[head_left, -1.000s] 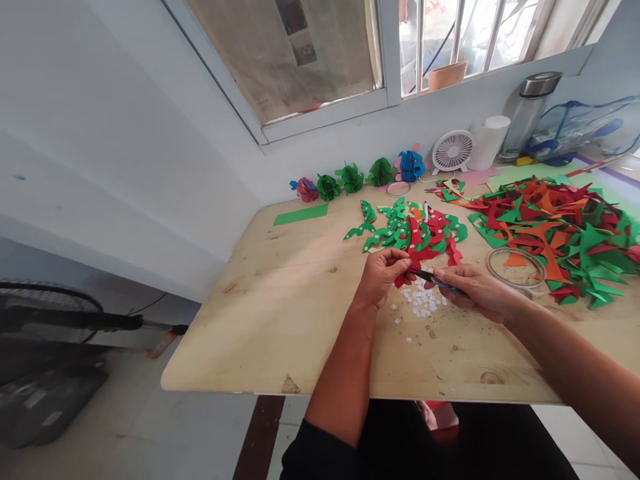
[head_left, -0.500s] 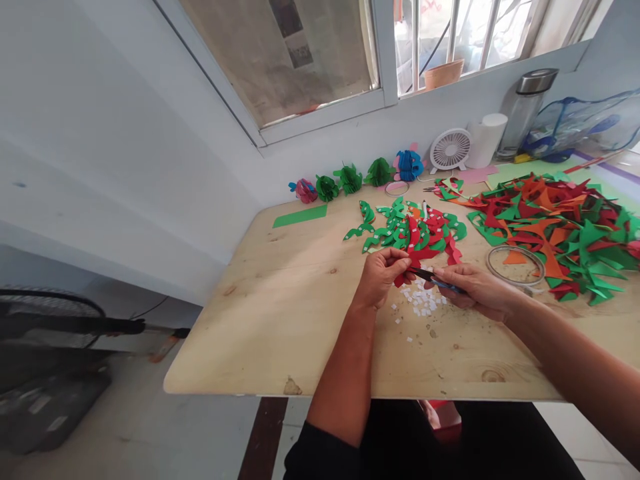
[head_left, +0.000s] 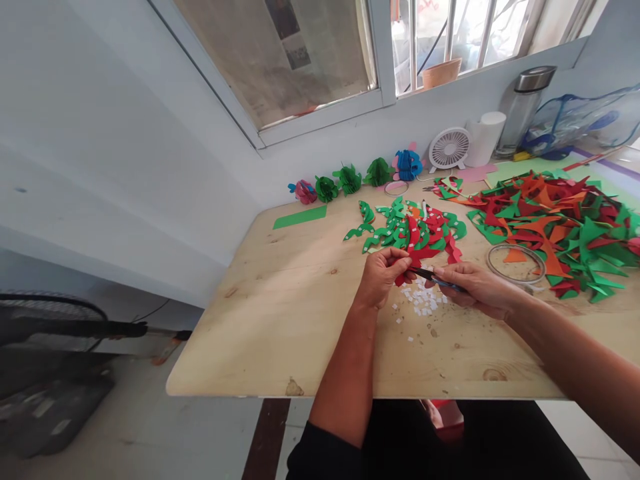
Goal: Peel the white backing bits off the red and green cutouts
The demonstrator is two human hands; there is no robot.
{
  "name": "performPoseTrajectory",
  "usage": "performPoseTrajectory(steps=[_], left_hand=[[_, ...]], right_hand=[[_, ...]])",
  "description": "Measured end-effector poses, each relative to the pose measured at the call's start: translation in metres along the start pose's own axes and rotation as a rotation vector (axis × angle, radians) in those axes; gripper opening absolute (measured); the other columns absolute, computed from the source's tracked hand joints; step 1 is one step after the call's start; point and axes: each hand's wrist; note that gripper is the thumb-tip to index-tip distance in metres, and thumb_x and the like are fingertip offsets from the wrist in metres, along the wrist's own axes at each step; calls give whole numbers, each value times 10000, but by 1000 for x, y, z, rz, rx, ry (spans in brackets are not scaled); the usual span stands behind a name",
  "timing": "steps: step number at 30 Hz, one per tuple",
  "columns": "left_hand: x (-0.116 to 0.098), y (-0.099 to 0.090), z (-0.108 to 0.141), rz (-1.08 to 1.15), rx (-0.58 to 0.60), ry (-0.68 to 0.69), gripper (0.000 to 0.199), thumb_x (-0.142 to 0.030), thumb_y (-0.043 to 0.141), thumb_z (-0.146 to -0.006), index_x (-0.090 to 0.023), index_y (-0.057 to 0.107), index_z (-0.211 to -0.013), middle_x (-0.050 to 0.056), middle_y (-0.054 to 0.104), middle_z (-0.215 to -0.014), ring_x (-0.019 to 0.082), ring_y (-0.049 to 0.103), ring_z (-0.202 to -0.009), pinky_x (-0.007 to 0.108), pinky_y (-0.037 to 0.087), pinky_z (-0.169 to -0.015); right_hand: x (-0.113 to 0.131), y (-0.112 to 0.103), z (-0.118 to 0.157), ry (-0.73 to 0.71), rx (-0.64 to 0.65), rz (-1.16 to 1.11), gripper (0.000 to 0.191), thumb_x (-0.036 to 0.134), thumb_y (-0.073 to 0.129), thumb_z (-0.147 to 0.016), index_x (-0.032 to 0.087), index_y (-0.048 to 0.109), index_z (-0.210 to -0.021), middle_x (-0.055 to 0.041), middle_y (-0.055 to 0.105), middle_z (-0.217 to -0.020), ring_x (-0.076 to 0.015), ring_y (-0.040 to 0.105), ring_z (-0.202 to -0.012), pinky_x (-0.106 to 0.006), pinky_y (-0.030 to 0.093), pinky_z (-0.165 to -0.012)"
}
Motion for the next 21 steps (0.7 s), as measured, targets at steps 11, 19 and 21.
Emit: performPoseTrajectory(steps=[11, 19, 21], left_hand=[[-3, 2, 2, -35, -12, 13, 211, -275, 698, -612, -139, 564, -702, -8, 624, -513, 91, 555, -408, 189, 399, -431], [-3, 2, 2, -43, -9, 18, 184, -257, 692, -620, -142, 575, -703, -12, 618, -492, 88, 547, -394, 186, 389, -425], [-3, 2, 2, -43, -8, 17, 188, -264, 695, -621, -142, 579, -704, -12, 616, -486, 91, 549, -396, 188, 389, -424]], right_hand=[[1, 2, 2, -8, -33, 20, 432, 534, 587, -754, 115, 648, -838, 69, 331, -492, -27, 185, -384, -230, 52, -391], [3, 4, 2, -24, -30, 66, 456, 556, 584, -738, 113, 655, -822, 76, 311, -459, -37, 185, -386, -243, 57, -406], [4, 4, 3, -20, -39, 68, 455, 557, 588, -733, 115, 656, -818, 79, 305, -450, -38, 184, -385, -243, 55, -405]])
Point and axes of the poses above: each hand's wrist, its own z-axis away from the middle knuckle, its own y-axis out of the palm, x = y × z
